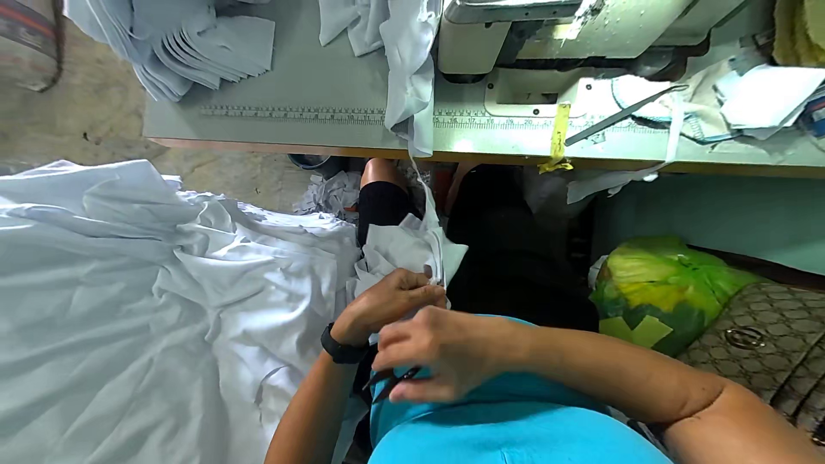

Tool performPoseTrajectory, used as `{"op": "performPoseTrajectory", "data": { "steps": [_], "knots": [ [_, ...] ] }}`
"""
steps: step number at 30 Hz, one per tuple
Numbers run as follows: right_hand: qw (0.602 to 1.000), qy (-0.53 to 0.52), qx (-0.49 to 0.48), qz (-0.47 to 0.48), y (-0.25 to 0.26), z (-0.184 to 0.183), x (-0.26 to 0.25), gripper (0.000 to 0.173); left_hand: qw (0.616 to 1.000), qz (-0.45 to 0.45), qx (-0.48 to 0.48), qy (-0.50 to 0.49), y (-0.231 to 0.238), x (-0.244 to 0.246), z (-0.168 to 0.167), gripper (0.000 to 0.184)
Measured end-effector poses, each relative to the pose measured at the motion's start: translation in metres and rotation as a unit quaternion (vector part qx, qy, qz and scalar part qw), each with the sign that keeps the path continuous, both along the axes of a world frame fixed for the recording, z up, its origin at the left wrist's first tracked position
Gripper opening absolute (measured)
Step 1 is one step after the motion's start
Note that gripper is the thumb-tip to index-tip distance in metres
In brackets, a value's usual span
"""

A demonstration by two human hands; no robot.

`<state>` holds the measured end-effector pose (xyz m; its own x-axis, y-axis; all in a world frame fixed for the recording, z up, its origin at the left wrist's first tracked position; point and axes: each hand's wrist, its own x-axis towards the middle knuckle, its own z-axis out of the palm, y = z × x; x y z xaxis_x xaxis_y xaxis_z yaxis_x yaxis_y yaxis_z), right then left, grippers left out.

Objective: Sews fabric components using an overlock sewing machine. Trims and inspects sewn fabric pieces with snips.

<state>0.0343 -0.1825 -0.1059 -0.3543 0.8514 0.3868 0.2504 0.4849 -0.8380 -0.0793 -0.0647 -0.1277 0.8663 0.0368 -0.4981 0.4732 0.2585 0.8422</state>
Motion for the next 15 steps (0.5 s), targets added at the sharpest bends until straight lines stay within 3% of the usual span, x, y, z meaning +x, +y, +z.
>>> {"op": "performPoseTrajectory", "data": {
  "steps": [2,5,7,9,12,15],
  "knots": [
    [0.986,0.144,-0.072,-0.050,0.022,0.007,0.025,0.024,0.996,0.066,-0.023,-0.046,-0.002,-0.015,0.003,0.018],
    [0.955,0.113,-0.205,-0.182,0.057,0.000,0.063,0.021,0.991,0.107,0.023,-0.074,0.007,-0.028,0.038,0.029],
    [0.926,0.105,-0.333,-0.144,0.068,-0.011,0.080,0.020,0.984,0.154,0.064,-0.069,0.019,-0.044,0.059,0.032],
    [0.908,0.159,-0.383,-0.056,0.065,-0.010,0.090,0.019,0.976,0.190,0.077,-0.076,0.031,-0.059,0.072,0.030],
    [0.947,0.148,-0.287,0.001,0.056,-0.002,0.101,0.014,0.973,0.204,0.049,-0.098,0.040,-0.074,0.077,0.020],
    [0.994,-0.035,-0.082,-0.061,0.050,-0.007,0.105,0.019,0.974,0.190,0.013,-0.120,0.044,-0.077,0.077,0.023]
  ]
}}
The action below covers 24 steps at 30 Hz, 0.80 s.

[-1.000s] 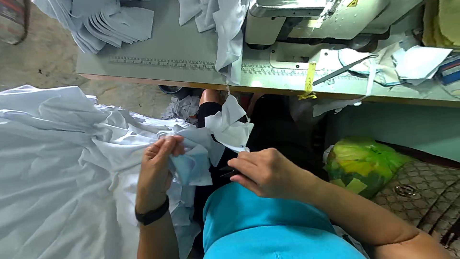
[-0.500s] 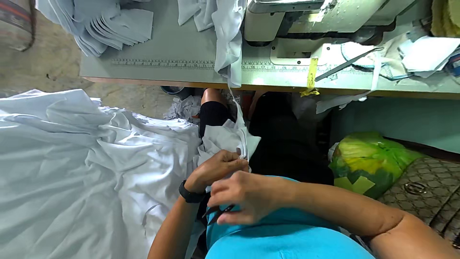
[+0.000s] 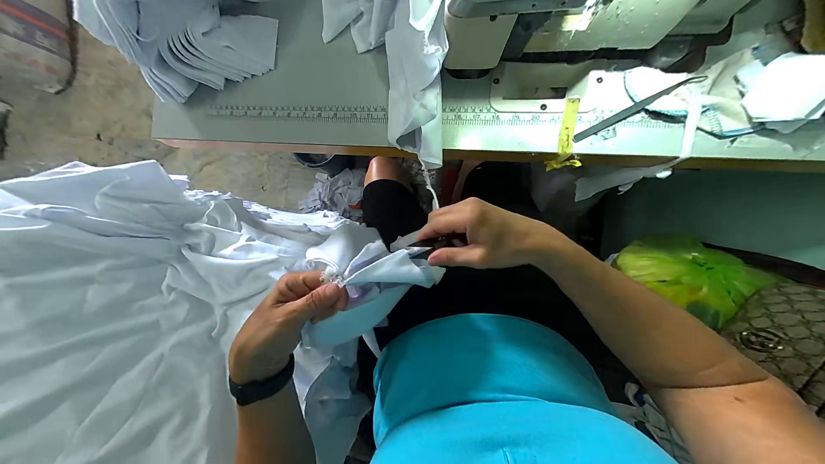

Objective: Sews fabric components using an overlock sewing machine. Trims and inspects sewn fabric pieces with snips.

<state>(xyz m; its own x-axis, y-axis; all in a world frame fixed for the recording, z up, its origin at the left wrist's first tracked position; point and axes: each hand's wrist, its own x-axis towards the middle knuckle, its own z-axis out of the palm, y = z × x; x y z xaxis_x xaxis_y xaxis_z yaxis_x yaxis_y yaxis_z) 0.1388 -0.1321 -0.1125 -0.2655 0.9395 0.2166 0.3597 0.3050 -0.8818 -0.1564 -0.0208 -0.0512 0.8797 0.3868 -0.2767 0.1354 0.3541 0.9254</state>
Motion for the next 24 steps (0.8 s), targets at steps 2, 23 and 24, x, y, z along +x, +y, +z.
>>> {"op": "performPoseTrajectory", "data": {
  "steps": [2,23,24],
  "knots": [
    [0.988,-0.116,0.065,-0.076,-0.008,-0.006,-0.008,0.018,1.000,-0.010,-0.021,-0.016,0.001,0.001,-0.003,0.025],
    [0.964,0.254,-0.043,-0.067,0.024,0.058,-0.015,0.019,0.992,-0.046,0.109,0.041,-0.021,0.007,0.004,0.026],
    [0.962,0.258,-0.047,-0.080,0.033,0.057,-0.017,0.018,0.991,-0.044,0.116,0.042,-0.023,0.003,0.009,0.028]
  ]
}}
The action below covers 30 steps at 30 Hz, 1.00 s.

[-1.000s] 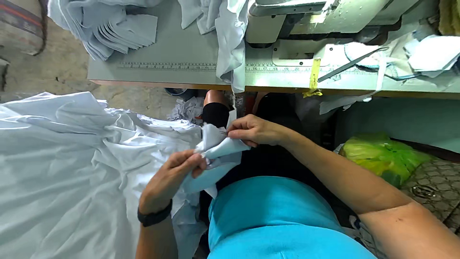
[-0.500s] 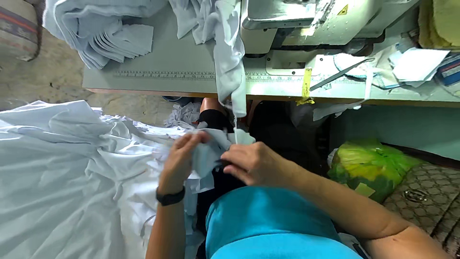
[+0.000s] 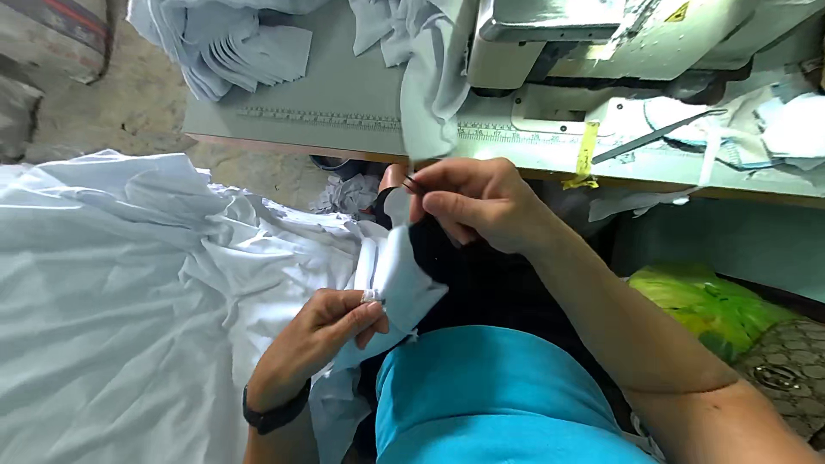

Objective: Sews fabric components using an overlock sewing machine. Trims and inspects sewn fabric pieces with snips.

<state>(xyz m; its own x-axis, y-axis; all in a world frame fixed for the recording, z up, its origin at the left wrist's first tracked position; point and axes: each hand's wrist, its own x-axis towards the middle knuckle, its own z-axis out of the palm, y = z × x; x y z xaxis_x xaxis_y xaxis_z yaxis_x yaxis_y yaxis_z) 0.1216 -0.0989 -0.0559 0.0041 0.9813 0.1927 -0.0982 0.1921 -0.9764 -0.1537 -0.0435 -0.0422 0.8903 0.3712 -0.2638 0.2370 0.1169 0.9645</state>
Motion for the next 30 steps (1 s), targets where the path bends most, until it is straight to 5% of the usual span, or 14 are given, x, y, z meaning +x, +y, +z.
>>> {"op": "performPoseTrajectory", "data": {
  "steps": [4,9,15,19,23,27,30],
  "knots": [
    [0.999,-0.006,-0.001,0.039,0.020,-0.011,-0.026,0.016,1.000,-0.007,0.008,-0.004,-0.004,-0.014,0.015,0.031],
    [0.970,-0.072,-0.147,0.182,0.013,-0.035,-0.023,0.015,0.999,0.048,0.015,0.003,0.004,-0.035,0.021,0.030],
    [0.965,-0.027,-0.081,0.249,-0.022,-0.026,0.016,0.013,0.999,0.052,-0.004,-0.004,0.017,-0.037,0.012,0.030],
    [0.969,-0.187,0.001,0.162,-0.041,-0.036,0.011,0.014,0.995,0.097,0.012,0.023,0.018,-0.027,0.011,0.031],
    [0.926,-0.369,0.079,-0.001,-0.051,-0.049,0.003,0.016,0.994,0.106,-0.026,-0.006,0.017,-0.024,0.009,0.029],
    [0.914,-0.381,0.094,-0.103,-0.054,-0.044,0.001,0.022,0.971,0.236,-0.041,-0.011,0.019,-0.003,-0.006,0.032],
    [0.913,-0.380,0.125,-0.078,-0.062,-0.034,-0.012,0.023,0.967,0.252,-0.031,0.018,0.018,0.030,-0.035,0.032]
  ]
}}
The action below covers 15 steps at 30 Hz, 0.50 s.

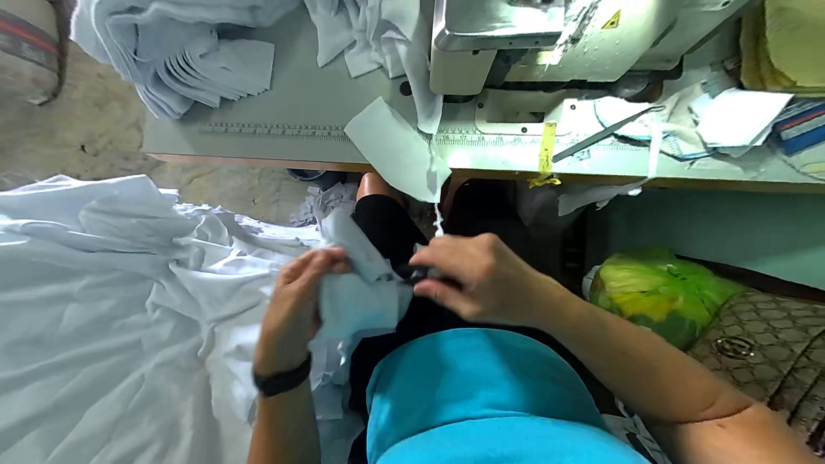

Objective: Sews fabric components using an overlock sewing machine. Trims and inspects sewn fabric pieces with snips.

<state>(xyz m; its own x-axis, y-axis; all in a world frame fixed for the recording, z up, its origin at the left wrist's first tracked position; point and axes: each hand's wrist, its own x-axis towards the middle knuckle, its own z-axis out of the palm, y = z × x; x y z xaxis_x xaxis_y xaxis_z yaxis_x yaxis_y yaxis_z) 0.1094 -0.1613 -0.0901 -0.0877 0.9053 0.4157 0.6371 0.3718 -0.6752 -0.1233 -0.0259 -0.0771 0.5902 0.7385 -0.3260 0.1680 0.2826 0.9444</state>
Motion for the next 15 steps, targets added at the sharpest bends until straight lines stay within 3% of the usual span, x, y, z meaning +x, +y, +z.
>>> {"op": "performPoseTrajectory", "data": {
  "steps": [4,7,10,13,15],
  "knots": [
    [0.997,-0.048,0.004,0.068,-0.008,-0.016,-0.043,0.020,0.982,-0.153,-0.109,-0.021,-0.019,0.051,-0.034,0.038],
    [0.986,0.036,-0.056,0.151,-0.007,-0.022,-0.050,0.022,0.970,-0.157,-0.169,-0.080,-0.019,0.061,-0.034,0.036],
    [0.958,0.241,-0.070,0.135,0.025,0.001,-0.020,0.025,0.983,-0.168,-0.068,-0.031,-0.020,0.046,-0.020,0.030],
    [0.977,0.194,-0.081,0.020,0.070,0.001,0.005,0.021,0.968,-0.249,0.025,-0.005,-0.020,0.028,-0.010,0.030],
    [0.971,0.184,-0.151,0.022,0.085,-0.009,0.017,0.020,0.972,-0.224,0.071,-0.004,-0.016,0.009,0.006,0.032]
  ]
}}
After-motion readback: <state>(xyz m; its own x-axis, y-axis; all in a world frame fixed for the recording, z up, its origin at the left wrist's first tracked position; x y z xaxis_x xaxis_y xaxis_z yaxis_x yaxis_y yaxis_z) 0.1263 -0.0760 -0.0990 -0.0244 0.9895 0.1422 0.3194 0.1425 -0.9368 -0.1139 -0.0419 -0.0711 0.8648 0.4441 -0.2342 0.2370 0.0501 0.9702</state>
